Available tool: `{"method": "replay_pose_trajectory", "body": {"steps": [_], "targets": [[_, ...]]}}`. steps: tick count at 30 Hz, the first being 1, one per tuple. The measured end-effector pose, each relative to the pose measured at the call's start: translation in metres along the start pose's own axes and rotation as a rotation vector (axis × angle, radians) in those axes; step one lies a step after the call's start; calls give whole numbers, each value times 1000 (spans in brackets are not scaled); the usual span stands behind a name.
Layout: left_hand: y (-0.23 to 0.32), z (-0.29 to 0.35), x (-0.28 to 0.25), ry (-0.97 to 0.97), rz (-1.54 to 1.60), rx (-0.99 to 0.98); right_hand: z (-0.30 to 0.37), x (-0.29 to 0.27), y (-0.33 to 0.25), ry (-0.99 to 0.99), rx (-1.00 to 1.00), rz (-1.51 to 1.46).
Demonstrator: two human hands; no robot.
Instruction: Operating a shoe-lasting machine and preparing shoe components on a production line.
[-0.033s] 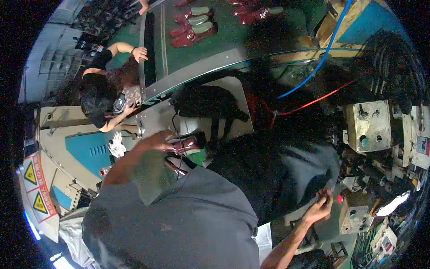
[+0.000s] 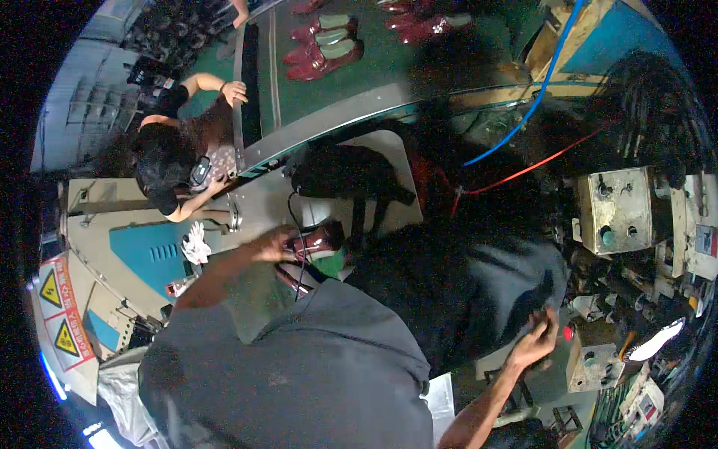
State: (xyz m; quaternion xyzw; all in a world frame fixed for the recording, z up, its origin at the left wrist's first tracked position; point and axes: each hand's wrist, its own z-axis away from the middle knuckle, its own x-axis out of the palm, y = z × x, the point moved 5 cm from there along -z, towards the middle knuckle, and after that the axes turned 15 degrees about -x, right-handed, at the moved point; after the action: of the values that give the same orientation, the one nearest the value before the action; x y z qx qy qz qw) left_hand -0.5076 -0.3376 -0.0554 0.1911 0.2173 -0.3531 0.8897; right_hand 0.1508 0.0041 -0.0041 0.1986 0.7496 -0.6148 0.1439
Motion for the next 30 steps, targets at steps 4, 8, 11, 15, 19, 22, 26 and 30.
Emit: {"method": "replay_pose_trajectory", "body": {"steps": [4,8,11,15,19,22,26,30], "targets": [[47,31,51,-118,86,-152,-52,47,-30,-109,-113,-40],[-79,39,235,110,99,-102,-86,67,-61,-132,-283,-13],[-78,55,246,43,461,-173,-81,66,-43,-123,-204,-56],[-80,89,276,-128,1169,-289,-62,75,-14,-194,-200,-83],[-49,117,231,-412,1619,-616,-61,103,-10,-230,-129,-184],[-105,116,195,-159,1673,-686,-72,119,-53,-294,-224,-165],[-157,80,57,353,1274,-326,-57,135,-116,-268,-198,-393],[32,101,-116,724,1118,-123,-9,180,-212,-535,-329,-479]]}}
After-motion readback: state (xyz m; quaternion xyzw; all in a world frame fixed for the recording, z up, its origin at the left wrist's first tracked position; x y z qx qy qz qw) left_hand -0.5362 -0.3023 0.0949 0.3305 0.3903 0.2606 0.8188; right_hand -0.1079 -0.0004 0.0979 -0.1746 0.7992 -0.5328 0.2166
